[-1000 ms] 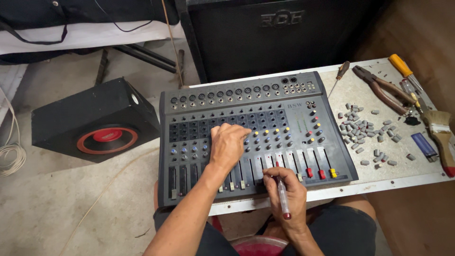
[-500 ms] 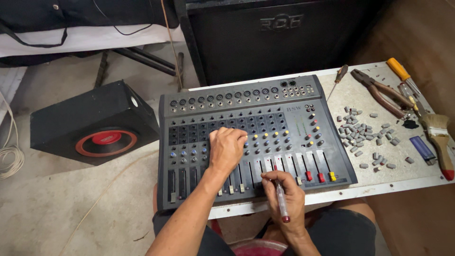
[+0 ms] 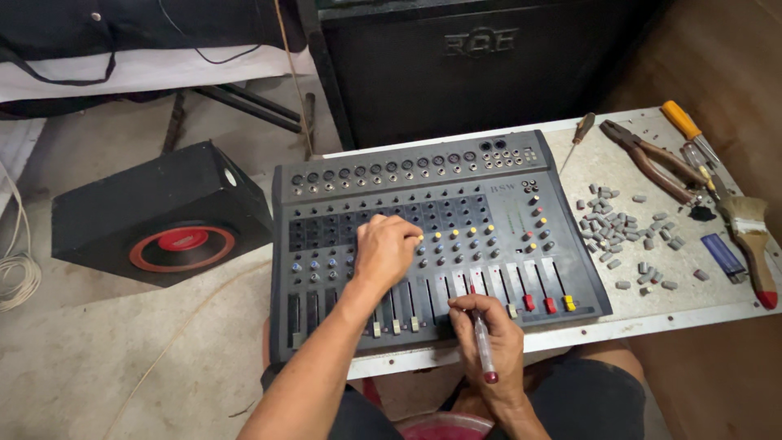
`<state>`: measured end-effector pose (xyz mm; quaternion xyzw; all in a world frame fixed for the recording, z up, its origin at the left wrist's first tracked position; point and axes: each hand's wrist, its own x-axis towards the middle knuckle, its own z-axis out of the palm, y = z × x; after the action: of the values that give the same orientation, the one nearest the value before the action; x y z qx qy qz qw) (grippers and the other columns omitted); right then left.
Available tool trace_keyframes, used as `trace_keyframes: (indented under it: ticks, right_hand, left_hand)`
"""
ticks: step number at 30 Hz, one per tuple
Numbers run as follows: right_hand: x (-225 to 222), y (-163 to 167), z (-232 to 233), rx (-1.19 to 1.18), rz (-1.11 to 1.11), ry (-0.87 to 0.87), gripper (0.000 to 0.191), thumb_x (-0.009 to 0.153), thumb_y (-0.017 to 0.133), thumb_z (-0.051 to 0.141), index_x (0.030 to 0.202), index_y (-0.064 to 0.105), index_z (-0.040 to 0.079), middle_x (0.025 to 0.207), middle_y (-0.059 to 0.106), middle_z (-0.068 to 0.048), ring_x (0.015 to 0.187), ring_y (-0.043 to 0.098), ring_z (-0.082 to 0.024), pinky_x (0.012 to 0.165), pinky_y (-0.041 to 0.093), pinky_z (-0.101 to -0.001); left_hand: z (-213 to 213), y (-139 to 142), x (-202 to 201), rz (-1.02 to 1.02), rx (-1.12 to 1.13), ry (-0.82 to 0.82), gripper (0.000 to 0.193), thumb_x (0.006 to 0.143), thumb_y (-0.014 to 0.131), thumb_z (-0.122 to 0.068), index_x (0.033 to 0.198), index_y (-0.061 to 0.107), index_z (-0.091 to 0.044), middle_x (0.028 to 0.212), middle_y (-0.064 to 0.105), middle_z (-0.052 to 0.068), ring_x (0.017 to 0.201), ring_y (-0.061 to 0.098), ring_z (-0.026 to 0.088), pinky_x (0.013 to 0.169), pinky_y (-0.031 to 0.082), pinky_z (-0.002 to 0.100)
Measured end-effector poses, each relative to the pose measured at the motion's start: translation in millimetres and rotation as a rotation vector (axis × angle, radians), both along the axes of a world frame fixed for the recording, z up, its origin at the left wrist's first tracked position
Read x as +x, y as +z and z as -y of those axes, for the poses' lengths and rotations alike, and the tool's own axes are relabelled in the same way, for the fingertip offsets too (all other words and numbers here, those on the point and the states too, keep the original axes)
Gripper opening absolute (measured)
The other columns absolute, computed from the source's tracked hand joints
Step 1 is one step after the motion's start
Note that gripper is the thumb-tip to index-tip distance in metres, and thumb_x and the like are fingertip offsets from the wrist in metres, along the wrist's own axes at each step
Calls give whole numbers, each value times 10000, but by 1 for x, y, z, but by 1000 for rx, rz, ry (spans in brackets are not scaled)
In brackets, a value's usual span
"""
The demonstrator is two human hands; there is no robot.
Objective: The person sits at a workbench with an audio mixer and uses a screwdriver to remove and reinstall the mixer's rotary knobs, working on one knob at a time and setting removed knobs on the table among a pile of loose knobs.
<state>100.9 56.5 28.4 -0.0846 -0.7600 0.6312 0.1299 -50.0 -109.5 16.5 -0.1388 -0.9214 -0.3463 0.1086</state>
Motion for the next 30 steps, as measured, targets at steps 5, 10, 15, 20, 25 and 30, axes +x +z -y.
trace_keyframes:
  ticks: [5, 10, 15, 20, 25, 30]
  right_hand:
    - [1, 0, -8, 44, -51, 4, 120, 905, 724, 49, 1021, 705, 25, 865, 750, -25, 753, 640, -54, 690, 534, -218]
    - [2, -5, -15, 52, -77, -20, 114, 904, 725, 43, 1017, 711, 25, 858, 734, -25, 759, 621, -57, 691, 521, -222]
    - [1, -12, -36, 55, -53, -107, 106, 914, 712, 42, 1019, 720, 32, 812, 709, -17, 715, 586, -59, 655, 497, -227]
    - [5, -4, -68, 129, -43, -252, 109, 922, 706, 76, 1024, 704, 37, 861, 770, -35, 756, 653, -70, 703, 536, -229]
    - [10, 3, -113, 179, -65, -434, 139, 990, 633, 141, 1088, 661, 47, 946, 801, -71, 838, 721, -114, 777, 565, -265]
    - [7, -5, -169, 251, -124, -607, 144, 1033, 616, 160, 1118, 645, 47, 1002, 793, -88, 935, 728, -144, 886, 552, -296]
  left_hand:
    - [5, -7, 4, -36, 61, -8, 134, 797, 759, -165, 919, 800, -128, 937, 748, 37, 985, 642, 281, 934, 451, 447]
    - [-5, 3, 13, -117, -33, 56, 78, 806, 773, -190, 853, 788, -130, 912, 730, 38, 974, 634, 283, 918, 444, 460]
    - [-35, 16, 30, -280, -34, 38, 119, 754, 791, -174, 793, 718, -88, 896, 667, 66, 962, 612, 300, 906, 432, 488]
    - [-85, 28, 47, -267, 17, -159, 130, 759, 807, -164, 813, 720, -83, 931, 664, 79, 958, 601, 313, 911, 432, 486]
    - [-137, 31, 61, -245, 89, -336, 142, 747, 811, -156, 844, 735, -86, 980, 666, 86, 1000, 600, 319, 918, 447, 474]
    - [-184, 27, 68, -207, 118, -468, 192, 745, 800, -137, 922, 750, -82, 1025, 676, 89, 1059, 600, 321, 949, 454, 463]
